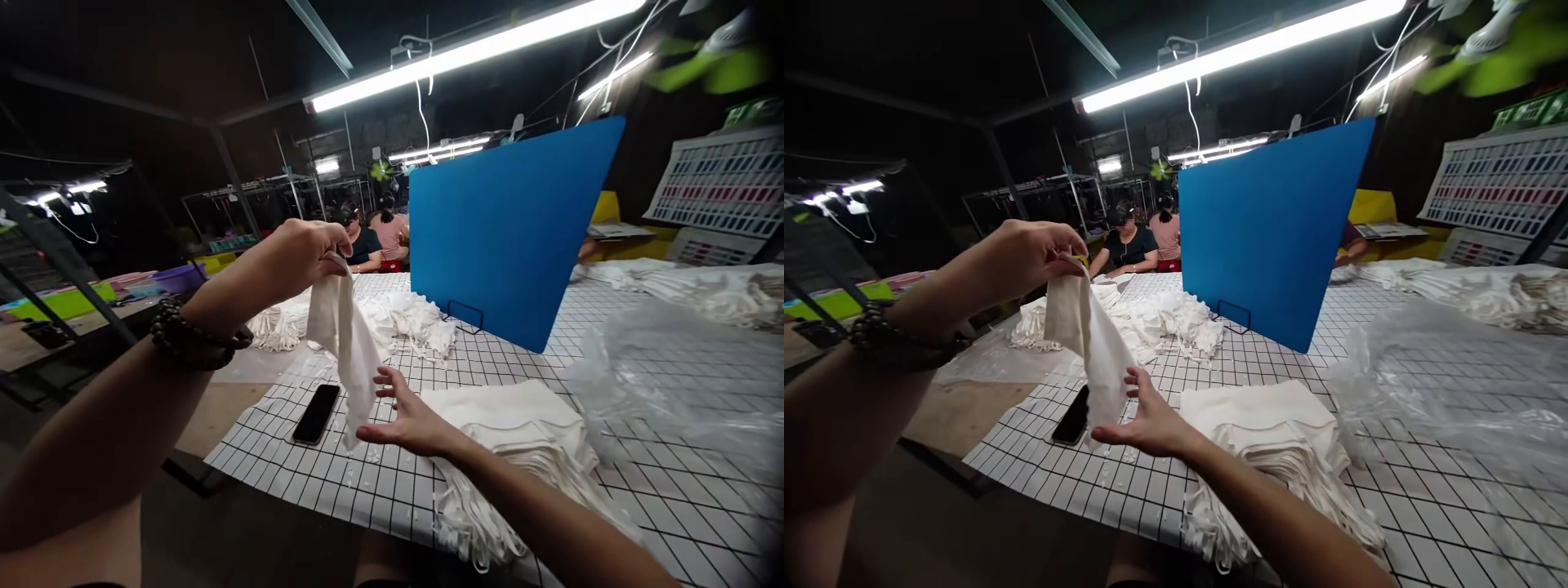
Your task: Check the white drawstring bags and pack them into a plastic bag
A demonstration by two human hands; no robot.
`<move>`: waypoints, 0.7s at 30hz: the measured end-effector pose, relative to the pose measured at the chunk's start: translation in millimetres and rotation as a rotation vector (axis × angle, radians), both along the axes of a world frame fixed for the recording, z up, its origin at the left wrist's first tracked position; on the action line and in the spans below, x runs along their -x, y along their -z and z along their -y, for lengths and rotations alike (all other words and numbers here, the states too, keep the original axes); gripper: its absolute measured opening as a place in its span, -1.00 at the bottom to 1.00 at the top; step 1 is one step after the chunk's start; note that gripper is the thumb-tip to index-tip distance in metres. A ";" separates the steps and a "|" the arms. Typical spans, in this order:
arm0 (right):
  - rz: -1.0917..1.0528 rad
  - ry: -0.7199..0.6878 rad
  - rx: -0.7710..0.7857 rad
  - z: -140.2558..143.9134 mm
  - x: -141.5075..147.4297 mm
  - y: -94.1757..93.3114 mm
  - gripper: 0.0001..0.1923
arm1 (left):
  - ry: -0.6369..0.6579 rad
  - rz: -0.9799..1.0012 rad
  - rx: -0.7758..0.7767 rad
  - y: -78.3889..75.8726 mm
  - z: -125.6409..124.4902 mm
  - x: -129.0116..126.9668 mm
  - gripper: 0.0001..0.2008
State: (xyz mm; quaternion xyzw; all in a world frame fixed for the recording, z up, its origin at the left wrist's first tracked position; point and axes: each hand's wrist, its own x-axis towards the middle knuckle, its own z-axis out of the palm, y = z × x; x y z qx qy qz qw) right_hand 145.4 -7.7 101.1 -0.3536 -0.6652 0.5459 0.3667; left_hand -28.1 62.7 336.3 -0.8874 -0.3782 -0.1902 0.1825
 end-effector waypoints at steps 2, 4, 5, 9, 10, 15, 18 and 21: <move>-0.048 0.073 -0.050 6.2 7.5 12.2 0.11 | 0.018 -0.044 -0.067 -3.0 -5.0 -6.8 -0.72; -0.052 0.191 -0.146 12.2 8.2 27.7 0.09 | 0.024 -0.091 -0.099 -5.4 -7.2 -15.5 -0.73; -0.063 0.256 -0.199 14.1 7.3 36.4 0.06 | 0.023 -0.113 -0.101 -6.4 -7.2 -20.3 -0.75; -0.295 0.390 -0.235 8.3 2.4 68.7 -0.36 | 0.063 -0.157 -0.081 -10.9 -4.3 -38.1 -0.75; -0.359 0.407 -0.201 3.9 1.0 74.0 -0.49 | 0.087 -0.148 -0.085 -12.2 -4.2 -40.7 -0.76; -0.627 0.518 0.030 -22.6 -28.5 69.3 -0.69 | 0.146 -0.027 -0.091 -20.3 -15.0 -26.7 -0.83; -0.773 0.617 0.032 -24.0 -73.7 31.5 -0.68 | 0.051 0.097 -0.059 -23.0 -25.1 3.3 -0.85; -0.790 0.623 -0.211 -0.6 -127.5 -32.3 -0.74 | -0.028 0.380 0.020 -16.7 -23.3 28.2 -0.86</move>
